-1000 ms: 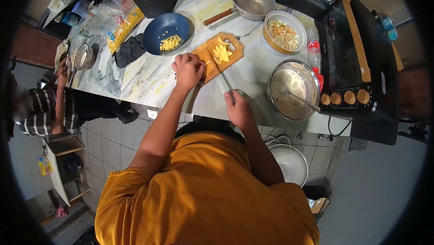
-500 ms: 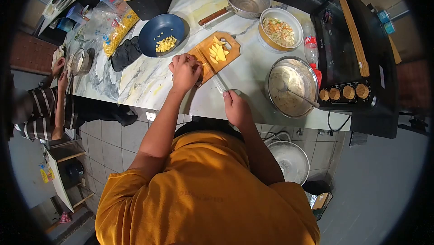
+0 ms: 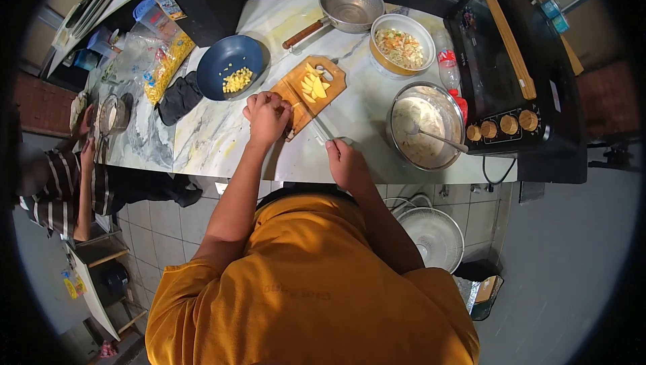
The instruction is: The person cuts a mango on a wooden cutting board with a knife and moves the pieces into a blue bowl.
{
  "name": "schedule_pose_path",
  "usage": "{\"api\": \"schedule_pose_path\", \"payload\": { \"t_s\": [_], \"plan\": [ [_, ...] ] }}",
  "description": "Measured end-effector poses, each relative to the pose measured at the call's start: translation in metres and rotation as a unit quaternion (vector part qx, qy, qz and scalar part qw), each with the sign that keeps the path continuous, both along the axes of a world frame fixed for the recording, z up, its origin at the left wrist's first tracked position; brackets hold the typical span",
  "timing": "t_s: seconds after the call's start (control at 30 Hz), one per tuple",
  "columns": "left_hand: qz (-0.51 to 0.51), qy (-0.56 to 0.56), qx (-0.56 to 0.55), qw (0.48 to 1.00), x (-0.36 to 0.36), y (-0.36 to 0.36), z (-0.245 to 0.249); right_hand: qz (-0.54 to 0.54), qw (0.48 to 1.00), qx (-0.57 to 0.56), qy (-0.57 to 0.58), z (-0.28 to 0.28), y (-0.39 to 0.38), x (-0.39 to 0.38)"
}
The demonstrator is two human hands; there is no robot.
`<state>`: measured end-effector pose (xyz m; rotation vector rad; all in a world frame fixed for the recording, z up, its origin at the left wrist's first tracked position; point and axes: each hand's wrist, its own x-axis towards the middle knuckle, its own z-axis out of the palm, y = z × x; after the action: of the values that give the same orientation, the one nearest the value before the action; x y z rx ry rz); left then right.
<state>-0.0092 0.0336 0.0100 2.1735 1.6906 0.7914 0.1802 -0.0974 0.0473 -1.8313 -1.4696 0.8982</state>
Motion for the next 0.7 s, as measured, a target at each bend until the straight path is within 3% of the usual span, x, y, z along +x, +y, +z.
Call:
{"api": "schedule_pose_path", "payload": {
  "t_s": [0.5, 0.7],
  "plan": [
    [-0.003, 0.005, 0.017, 1.000, 0.0001, 0.0001, -0.0009, -0.015, 1.000, 0.007, 0.007, 0.0022, -0.0001, -0.0039],
    [-0.012, 0.001, 0.019, 1.000, -0.0018, 0.0009, -0.0025, -0.013, 0.999, -0.039, -0.001, 0.0051, -0.0006, -0.0075]
  ]
}}
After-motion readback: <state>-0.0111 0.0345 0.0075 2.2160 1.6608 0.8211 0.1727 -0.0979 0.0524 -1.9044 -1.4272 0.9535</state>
